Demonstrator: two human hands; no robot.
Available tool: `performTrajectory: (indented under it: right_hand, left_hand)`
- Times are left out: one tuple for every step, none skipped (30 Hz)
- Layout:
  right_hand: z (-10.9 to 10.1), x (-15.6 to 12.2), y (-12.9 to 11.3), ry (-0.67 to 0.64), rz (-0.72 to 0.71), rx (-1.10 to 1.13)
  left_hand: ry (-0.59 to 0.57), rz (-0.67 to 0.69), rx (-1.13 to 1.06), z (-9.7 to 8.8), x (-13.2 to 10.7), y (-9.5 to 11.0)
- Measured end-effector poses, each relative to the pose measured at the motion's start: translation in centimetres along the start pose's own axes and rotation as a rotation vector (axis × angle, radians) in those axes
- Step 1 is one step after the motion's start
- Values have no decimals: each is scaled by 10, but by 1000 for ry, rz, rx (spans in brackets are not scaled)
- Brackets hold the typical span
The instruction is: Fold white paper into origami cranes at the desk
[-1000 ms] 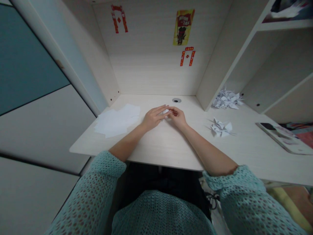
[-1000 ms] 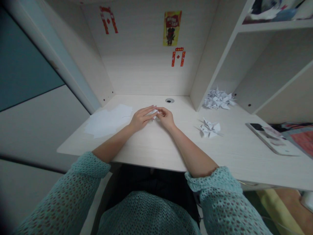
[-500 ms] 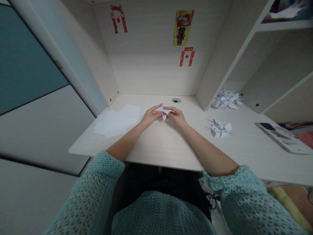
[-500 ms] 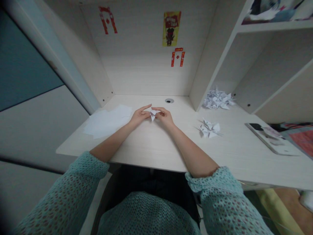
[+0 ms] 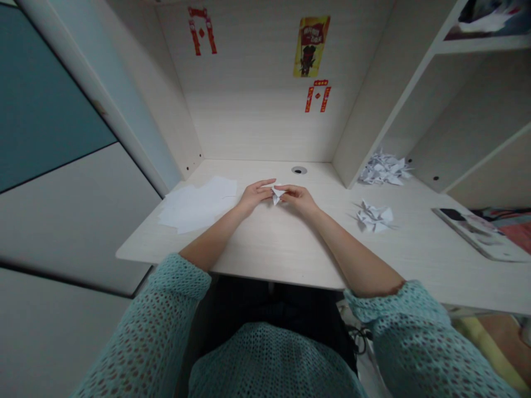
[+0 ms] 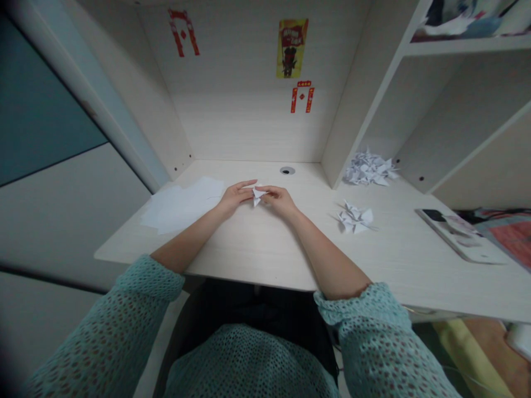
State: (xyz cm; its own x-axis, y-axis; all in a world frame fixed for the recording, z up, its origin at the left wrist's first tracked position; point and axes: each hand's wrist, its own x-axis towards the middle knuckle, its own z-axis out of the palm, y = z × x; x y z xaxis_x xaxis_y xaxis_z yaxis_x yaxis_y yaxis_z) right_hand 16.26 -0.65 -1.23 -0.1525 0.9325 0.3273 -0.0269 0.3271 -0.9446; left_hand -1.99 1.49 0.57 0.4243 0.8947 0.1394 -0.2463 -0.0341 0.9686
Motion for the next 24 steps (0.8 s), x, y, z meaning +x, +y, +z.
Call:
performTrajectory:
  right_hand:
    - [0,0,0,-6,8,7]
    - [-1,0,0,-11,15,14]
    - [-1,0,0,-15,24,19]
    - [-1,0,0,-20,34,22]
    - [-1,0,0,-25,41,24]
    - [-1,0,1,-32,46,26]
    - [-2,0,1,-43,45,27]
    - [-2,0,2,-58,40,24]
    - [-2,0,2,-78,30,14]
    - [-2,0,3,-101,19,-1]
    - [-3,-1,2,-120,9,-19]
    - [-3,-1,2,-135,2,-40]
    - [-3,-1,1,-146,-4,-60]
    - [-3,-1,1,-158,-9,-77]
    - [-3,-1,0,-171,-16,-93]
    - [-3,0,-1,-184,-26,-105]
    - [-3,0,-2,-197,-37,-116]
    - [-3,0,-3,-207,-46,-124]
    - [-2,0,-3,-211,-50,-126]
    - [-2,0,-2,-209,-49,-123]
    - [-2,0,-1,-203,-42,-113]
    - [-2,0,0,-192,-31,-96]
    - [-2,0,1,-173,-19,-73]
    - [-1,0,2,-145,-6,-47]
  left_hand:
    - [3,-8,-8,1,-1,0]
    - [4,-16,-17,1,-1,0]
    - [6,-22,-27,2,-2,1]
    - [10,-26,-37,2,-2,1]
    - [16,-31,-44,3,-3,1]
    - [23,-37,-47,3,-3,1]
    - [30,-44,-44,3,-3,1]
    - [32,-51,-35,3,-3,1]
    - [28,-58,-21,3,-3,1]
    - [19,-64,-6,3,-3,1]
    - [9,-66,10,3,-3,1]
    - [-2,-66,23,3,-3,1]
    - [-12,-65,33,2,-3,1]
    - [-19,-63,38,2,-3,1]
    - [-25,-62,40,2,-3,1]
    - [-29,-62,43,2,-3,1]
    - [-31,-64,44,1,-2,0]
    - [-29,-68,43,1,-2,0]
    - [-25,-72,38,0,-2,-1]
    - [-18,-77,29,0,-2,-1]
    - [-11,-82,17,0,-2,-2]
    - [-3,-86,5,0,-2,-2]
    - [3,-91,-6,-1,-2,-2]
    - [10,-97,-13,-1,-1,-2]
